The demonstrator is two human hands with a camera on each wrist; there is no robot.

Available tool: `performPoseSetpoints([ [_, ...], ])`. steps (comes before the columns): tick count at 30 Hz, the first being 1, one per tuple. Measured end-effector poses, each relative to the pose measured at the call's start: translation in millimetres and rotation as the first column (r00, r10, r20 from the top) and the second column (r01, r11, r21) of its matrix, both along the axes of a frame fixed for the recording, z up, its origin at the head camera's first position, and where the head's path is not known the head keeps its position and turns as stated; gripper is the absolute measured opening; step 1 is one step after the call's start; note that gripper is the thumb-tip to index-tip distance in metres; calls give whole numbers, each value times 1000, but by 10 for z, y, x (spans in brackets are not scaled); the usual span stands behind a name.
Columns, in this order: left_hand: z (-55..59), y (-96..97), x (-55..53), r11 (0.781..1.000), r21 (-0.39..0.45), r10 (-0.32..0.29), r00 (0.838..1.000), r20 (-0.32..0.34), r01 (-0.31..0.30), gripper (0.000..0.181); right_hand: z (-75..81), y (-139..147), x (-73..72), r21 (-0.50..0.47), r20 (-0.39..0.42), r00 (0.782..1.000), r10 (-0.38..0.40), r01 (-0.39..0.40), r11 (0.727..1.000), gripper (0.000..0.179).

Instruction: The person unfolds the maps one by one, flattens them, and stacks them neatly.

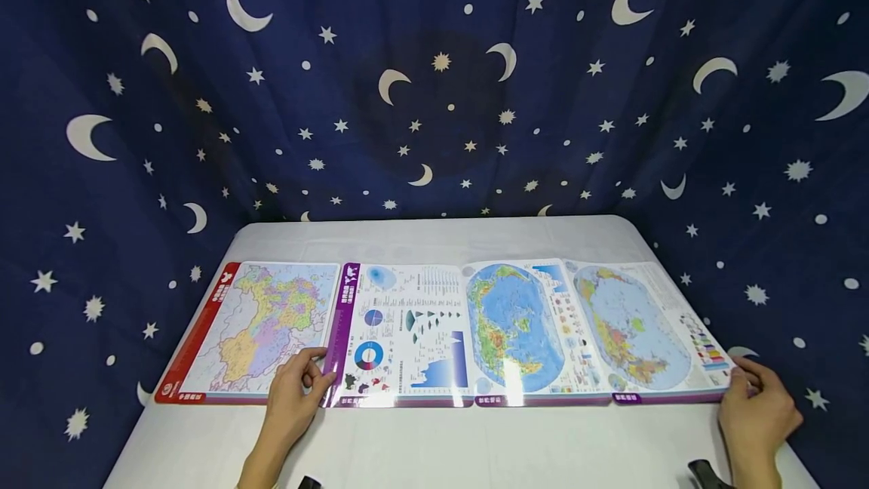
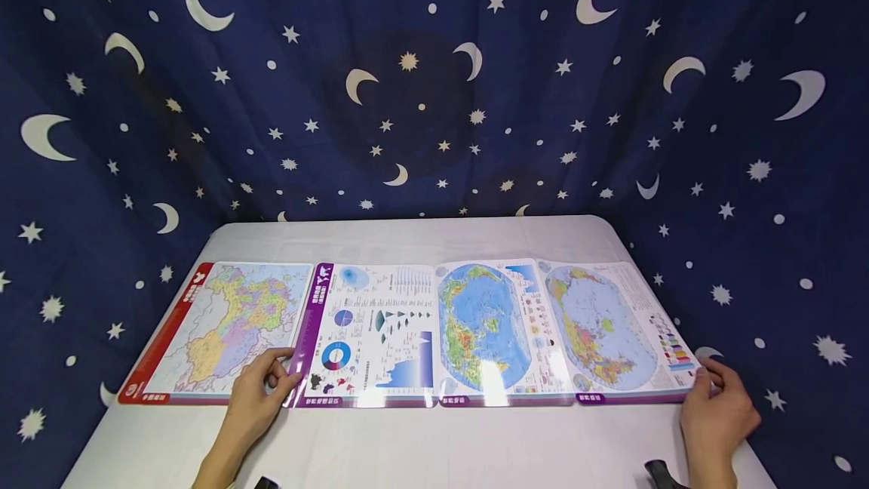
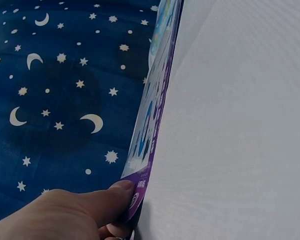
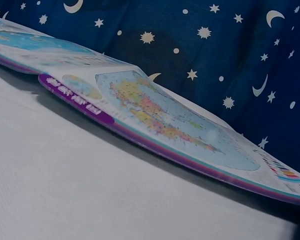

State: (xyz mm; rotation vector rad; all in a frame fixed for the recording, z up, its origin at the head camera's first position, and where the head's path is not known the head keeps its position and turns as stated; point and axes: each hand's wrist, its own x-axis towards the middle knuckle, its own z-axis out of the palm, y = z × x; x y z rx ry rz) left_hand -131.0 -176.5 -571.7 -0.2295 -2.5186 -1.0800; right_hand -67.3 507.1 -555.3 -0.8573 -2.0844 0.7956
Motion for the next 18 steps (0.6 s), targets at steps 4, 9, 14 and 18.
performPoseSetpoints([
  [4, -2, -1, 0, 1000, -3, 8, 1000, 8, -8, 43, -2, -4, -3, -9, 8, 1000, 2, -2, 1000, 33],
  [9, -2, -12, -5, 1000, -13, 0, 1000, 7, 0, 44, -1, -16, -2, -8, 58, 998, -13, 14, 1000, 36],
  [14, 6, -30, -22, 1000, 22, -16, 999, -33, 16, 49, -6, -63, 6, 29, 78, 997, 2, -5, 1000, 41],
  [18, -1, -38, -25, 999, 42, -25, 998, -63, 28, 48, -3, -104, 8, 72, 62, 998, 23, -27, 997, 44],
])
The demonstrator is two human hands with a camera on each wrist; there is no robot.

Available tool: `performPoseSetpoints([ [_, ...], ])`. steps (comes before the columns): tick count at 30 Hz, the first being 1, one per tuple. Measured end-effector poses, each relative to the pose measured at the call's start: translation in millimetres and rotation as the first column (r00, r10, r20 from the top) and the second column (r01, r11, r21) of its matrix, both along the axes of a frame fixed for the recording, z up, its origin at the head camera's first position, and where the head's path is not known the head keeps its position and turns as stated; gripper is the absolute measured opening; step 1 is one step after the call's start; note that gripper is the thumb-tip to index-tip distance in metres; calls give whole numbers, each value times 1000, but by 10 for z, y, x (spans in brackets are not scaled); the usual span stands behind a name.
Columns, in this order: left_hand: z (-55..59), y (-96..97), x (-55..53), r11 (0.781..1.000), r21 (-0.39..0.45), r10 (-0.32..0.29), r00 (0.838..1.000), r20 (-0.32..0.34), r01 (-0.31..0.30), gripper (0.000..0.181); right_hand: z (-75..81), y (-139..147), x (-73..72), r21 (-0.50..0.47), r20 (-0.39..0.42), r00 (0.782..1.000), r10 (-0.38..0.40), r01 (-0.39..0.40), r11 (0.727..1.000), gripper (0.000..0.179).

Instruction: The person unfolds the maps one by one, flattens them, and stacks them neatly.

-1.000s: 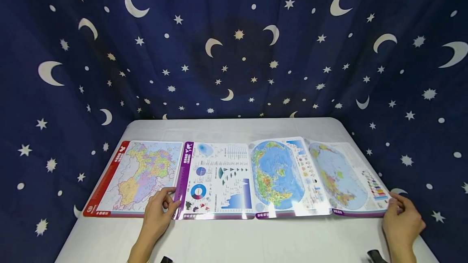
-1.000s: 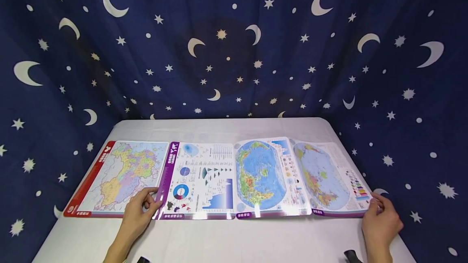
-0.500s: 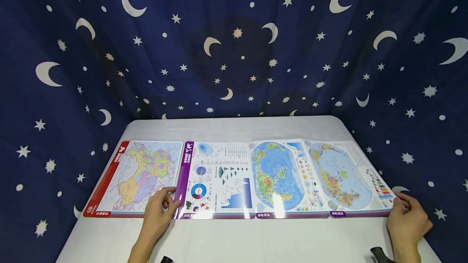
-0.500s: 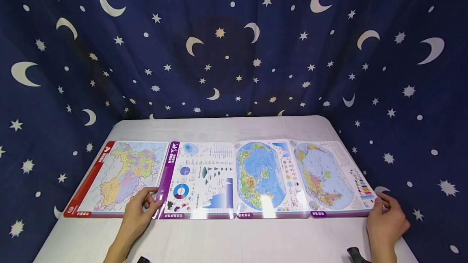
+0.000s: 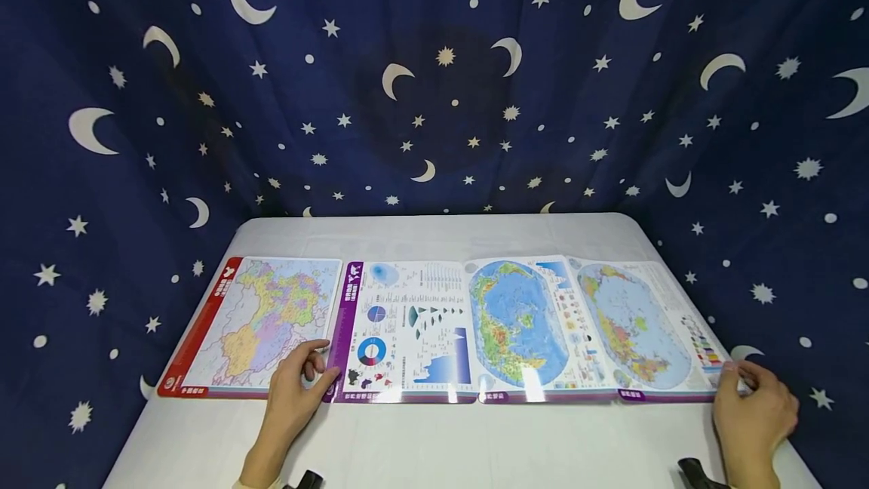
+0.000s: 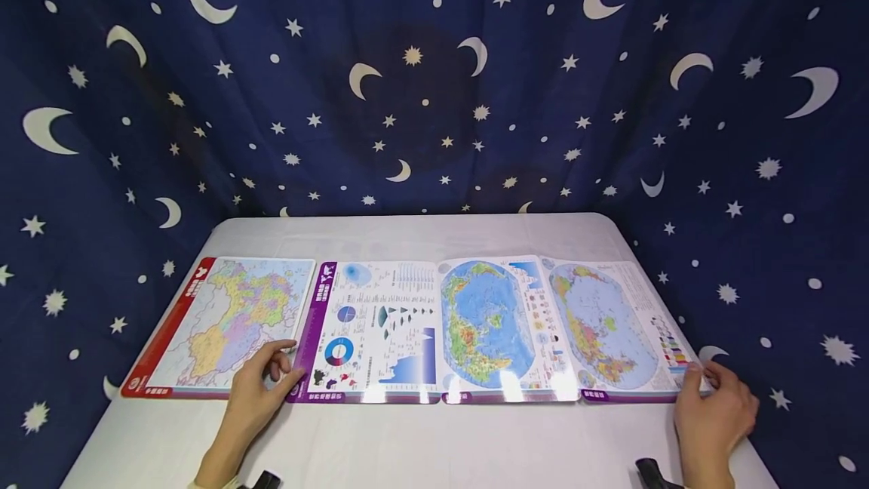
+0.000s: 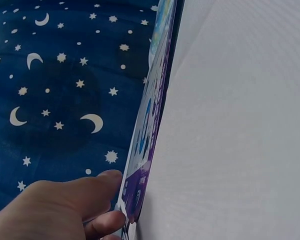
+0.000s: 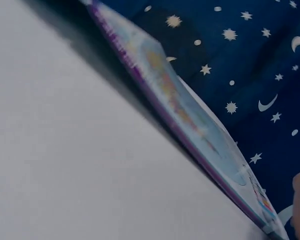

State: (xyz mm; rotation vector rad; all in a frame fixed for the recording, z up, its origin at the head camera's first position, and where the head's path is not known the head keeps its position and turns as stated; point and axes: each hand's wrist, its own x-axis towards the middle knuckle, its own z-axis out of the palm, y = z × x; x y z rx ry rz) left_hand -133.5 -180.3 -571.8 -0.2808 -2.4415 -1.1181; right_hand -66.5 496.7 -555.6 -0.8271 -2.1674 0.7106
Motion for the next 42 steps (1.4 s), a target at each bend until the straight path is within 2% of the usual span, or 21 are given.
performPoseSetpoints([
  [3, 2, 13, 0, 1000, 5, -7, 1000, -13, 7, 44, 20, -45, 24, 49, -33, 999, 11, -9, 999, 43],
  [7, 22, 21, 10, 999, 47, -8, 1000, -5, 9, 38, 57, -221, 25, 153, -115, 991, 68, -50, 987, 40],
  [10, 28, 21, 19, 997, 78, -11, 1000, 6, 11, 33, 89, -464, -10, 224, -172, 973, 151, -111, 968, 37],
  [14, 26, 19, 21, 996, 88, -17, 1000, -4, 17, 29, 113, -855, -84, 261, -186, 946, 264, -212, 942, 34],
  [17, 29, 19, 18, 995, 93, -24, 999, -24, 26, 27, 118, -1106, -135, 268, -182, 928, 324, -270, 925, 33],
  [23, 42, 17, 17, 995, 96, -35, 997, -62, 41, 25, 117, -1454, -189, 269, -177, 903, 391, -337, 902, 33],
  [30, 69, 10, 33, 994, 96, -46, 993, -109, 56, 24, 74, -1701, -226, 244, -143, 895, 423, -383, 891, 31],
  [42, 93, -40, 40, 997, 80, -2, 990, -140, 14, 22, 9, -2054, -294, 211, -106, 859, 500, -472, 856, 27],
])
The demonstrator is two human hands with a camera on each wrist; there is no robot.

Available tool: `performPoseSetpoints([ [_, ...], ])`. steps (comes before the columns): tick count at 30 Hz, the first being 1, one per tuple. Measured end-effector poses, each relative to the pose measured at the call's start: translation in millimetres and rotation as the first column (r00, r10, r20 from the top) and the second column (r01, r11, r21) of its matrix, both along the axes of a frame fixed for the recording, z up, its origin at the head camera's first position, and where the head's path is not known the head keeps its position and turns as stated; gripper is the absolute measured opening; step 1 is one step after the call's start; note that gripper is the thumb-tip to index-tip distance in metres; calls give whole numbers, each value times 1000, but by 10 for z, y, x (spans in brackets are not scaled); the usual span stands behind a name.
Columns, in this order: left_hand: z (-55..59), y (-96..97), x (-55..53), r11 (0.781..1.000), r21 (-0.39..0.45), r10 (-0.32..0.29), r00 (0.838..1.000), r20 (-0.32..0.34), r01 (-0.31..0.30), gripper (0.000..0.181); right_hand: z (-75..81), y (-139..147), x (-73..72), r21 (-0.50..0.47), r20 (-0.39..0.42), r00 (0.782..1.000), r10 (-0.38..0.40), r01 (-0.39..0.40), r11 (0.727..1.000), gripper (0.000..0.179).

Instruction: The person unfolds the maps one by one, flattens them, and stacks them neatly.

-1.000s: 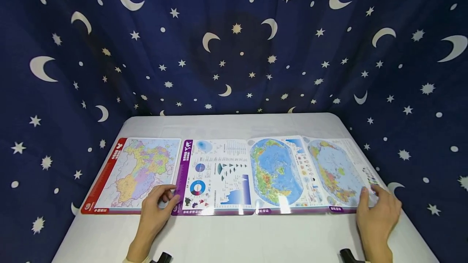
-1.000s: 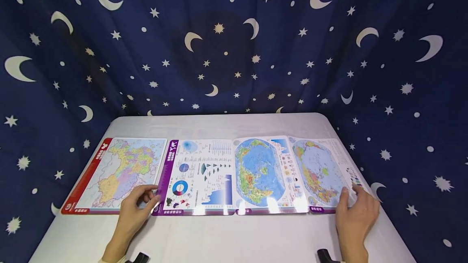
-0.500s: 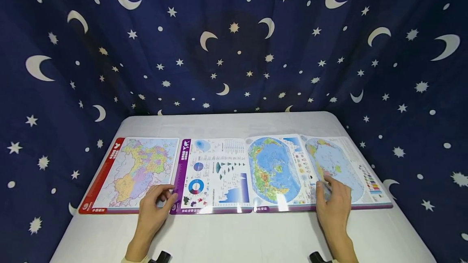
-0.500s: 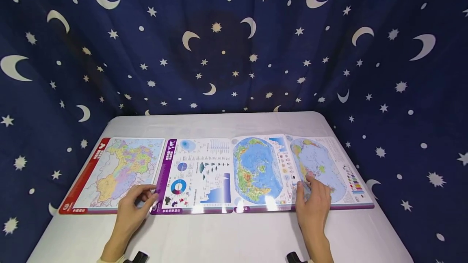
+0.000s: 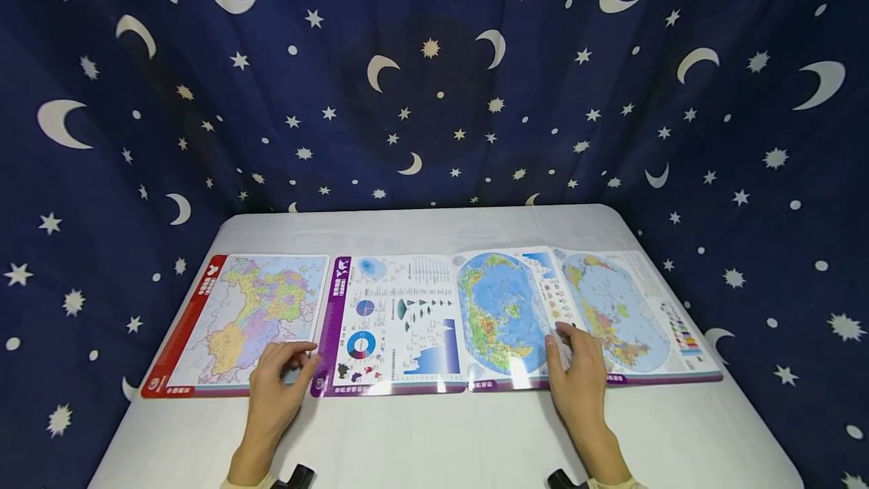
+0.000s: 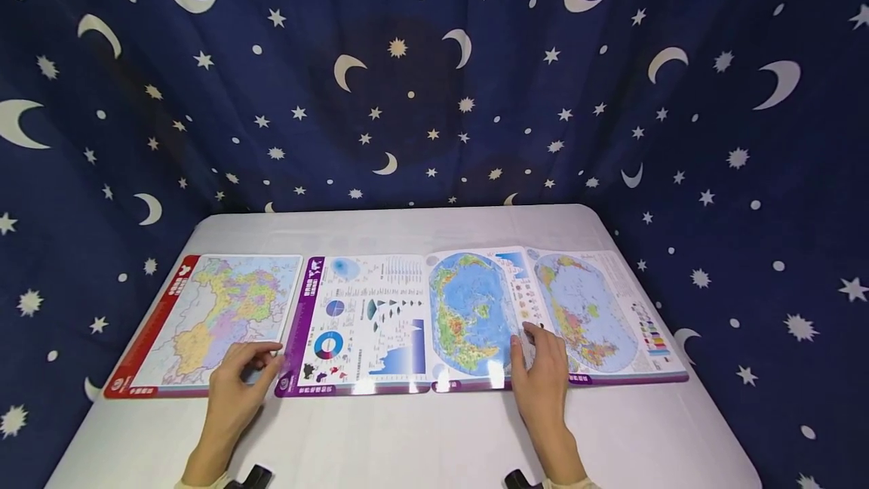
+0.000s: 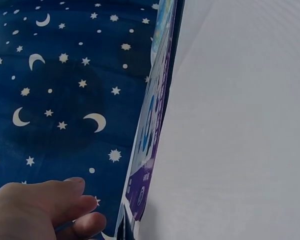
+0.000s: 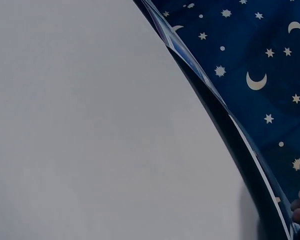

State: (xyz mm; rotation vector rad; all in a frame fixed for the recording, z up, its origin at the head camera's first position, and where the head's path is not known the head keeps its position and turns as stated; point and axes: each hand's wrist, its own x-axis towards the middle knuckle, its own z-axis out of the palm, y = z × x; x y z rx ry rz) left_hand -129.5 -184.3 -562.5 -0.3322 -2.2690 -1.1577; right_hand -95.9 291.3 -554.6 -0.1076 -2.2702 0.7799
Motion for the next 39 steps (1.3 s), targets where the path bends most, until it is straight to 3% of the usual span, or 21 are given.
performPoseSetpoints([
  [10, 7, -71, -2, 999, 28, 37, 999, -33, -36, 21, -6, -254, -32, 28, 18, 997, 73, -74, 997, 27],
  [15, 33, -177, 23, 995, 50, 85, 996, -9, -85, 20, -7, -406, -47, 22, 36, 992, 119, -120, 993, 27],
  [20, 57, -284, 14, 992, 47, 116, 992, -56, -114, 23, -26, -598, -74, -18, 38, 982, 187, -186, 982, 25],
  [25, 81, -374, 7, 990, 48, 136, 989, -65, -133, 21, -23, -815, -69, -127, 43, 958, 283, -276, 953, 24],
  [33, 91, -625, -9, 975, 25, 221, 974, -43, -220, 16, 13, -1143, -104, -192, 63, 907, 415, -397, 897, 19],
  [36, 95, -739, -19, 963, 26, 270, 962, -39, -270, 14, 46, -1281, -122, -241, 104, 883, 458, -424, 873, 18],
  [39, 97, -852, -30, 935, 51, 353, 935, -49, -350, 10, 78, -1421, -151, -273, 146, 852, 503, -454, 848, 17],
])
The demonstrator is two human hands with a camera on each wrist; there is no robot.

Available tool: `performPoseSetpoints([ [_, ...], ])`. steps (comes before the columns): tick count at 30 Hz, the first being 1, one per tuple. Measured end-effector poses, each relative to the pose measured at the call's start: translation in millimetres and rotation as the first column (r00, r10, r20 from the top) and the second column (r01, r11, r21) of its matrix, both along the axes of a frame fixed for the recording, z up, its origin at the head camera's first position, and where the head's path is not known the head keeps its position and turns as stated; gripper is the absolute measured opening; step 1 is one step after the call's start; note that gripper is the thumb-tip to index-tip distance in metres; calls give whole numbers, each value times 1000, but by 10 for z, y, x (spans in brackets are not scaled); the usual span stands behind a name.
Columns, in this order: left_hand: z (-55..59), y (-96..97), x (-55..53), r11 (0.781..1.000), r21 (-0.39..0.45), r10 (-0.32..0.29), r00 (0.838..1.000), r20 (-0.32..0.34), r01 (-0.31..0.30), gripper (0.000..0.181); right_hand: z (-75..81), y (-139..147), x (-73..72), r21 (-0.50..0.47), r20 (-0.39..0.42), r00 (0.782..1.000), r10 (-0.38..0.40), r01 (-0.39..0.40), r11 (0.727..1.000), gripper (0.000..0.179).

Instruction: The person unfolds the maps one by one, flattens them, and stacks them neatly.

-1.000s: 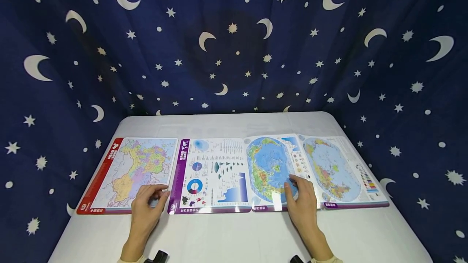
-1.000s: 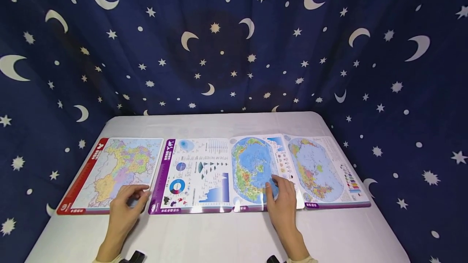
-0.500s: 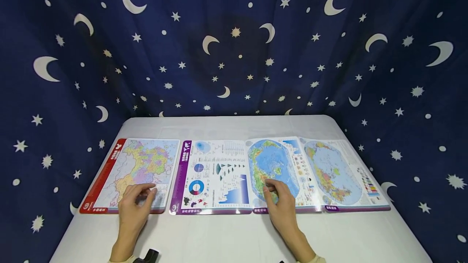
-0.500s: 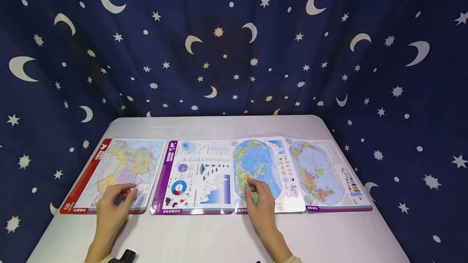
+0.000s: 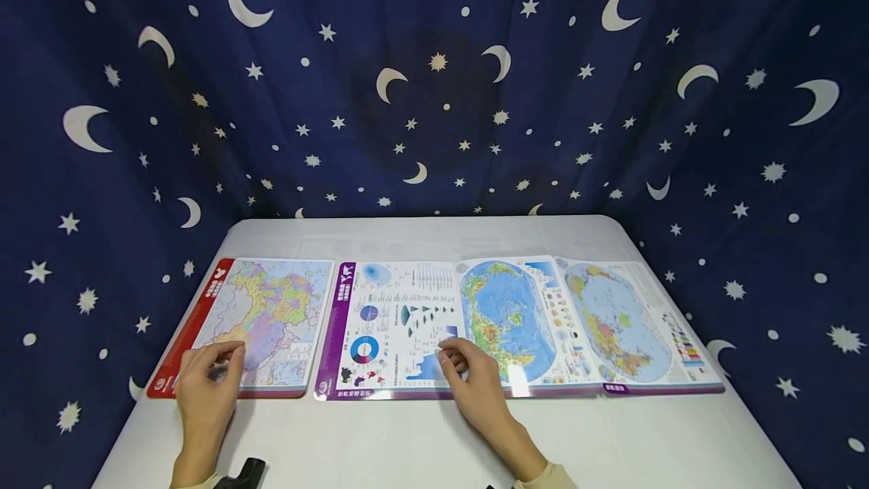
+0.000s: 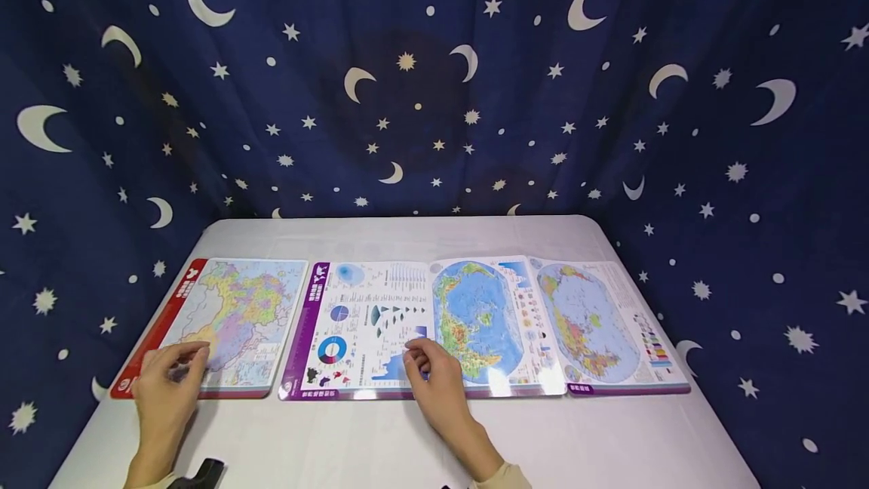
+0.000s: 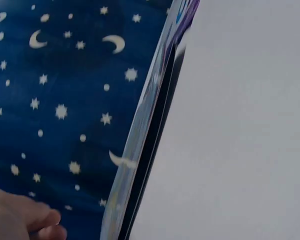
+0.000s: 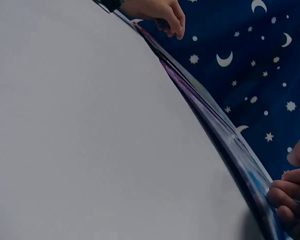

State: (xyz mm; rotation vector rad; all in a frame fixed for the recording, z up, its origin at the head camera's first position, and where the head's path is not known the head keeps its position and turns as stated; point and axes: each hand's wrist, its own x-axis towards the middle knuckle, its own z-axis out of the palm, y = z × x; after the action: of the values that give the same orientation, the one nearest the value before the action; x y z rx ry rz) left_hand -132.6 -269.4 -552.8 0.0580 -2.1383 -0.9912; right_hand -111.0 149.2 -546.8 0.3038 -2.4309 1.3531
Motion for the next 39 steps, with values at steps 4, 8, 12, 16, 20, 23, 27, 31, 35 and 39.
performPoseSetpoints([
  [4, -2, -157, -4, 990, 43, 134, 990, -44, -132, 10, 42, -205, -73, 18, 19, 997, 70, -70, 997, 17],
  [8, -24, -237, -21, 979, 64, 198, 979, -46, -195, 10, 86, -390, -134, 42, -19, 996, 90, -89, 995, 18],
  [12, -30, -272, -71, 971, 57, 234, 972, -14, -233, 11, 122, -605, -200, 60, -18, 998, 58, -57, 997, 21],
  [16, -1, -330, -123, 956, 60, 285, 957, 54, -289, 17, 145, -872, -284, 50, 48, 998, 39, -42, 998, 32],
  [20, -22, -411, -117, 933, 50, 345, 927, 146, -355, 24, 109, -1156, -320, 58, 92, 995, 34, -39, 998, 48],
  [23, -81, -454, -90, 920, 12, 379, 899, 220, -391, 30, 46, -1333, -337, 96, 84, 996, 35, -43, 994, 53],
  [27, -151, -434, -93, 914, -42, 394, 858, 330, -403, 43, -52, -1449, -345, 135, 68, 997, 24, -33, 990, 52],
  [31, -172, -430, -86, 898, -69, 424, 813, 399, -434, 50, -129, -1524, -296, 189, 47, 998, 44, -52, 981, 56],
  [35, -130, -455, -68, 889, -64, 435, 795, 424, -453, 50, -155, -1586, -255, 264, -11, 998, 65, -60, 963, 57],
  [39, -78, -467, -57, 889, -20, 416, 789, 452, -457, 49, -161, -1616, -227, 346, -46, 995, 91, -70, 936, 54],
])
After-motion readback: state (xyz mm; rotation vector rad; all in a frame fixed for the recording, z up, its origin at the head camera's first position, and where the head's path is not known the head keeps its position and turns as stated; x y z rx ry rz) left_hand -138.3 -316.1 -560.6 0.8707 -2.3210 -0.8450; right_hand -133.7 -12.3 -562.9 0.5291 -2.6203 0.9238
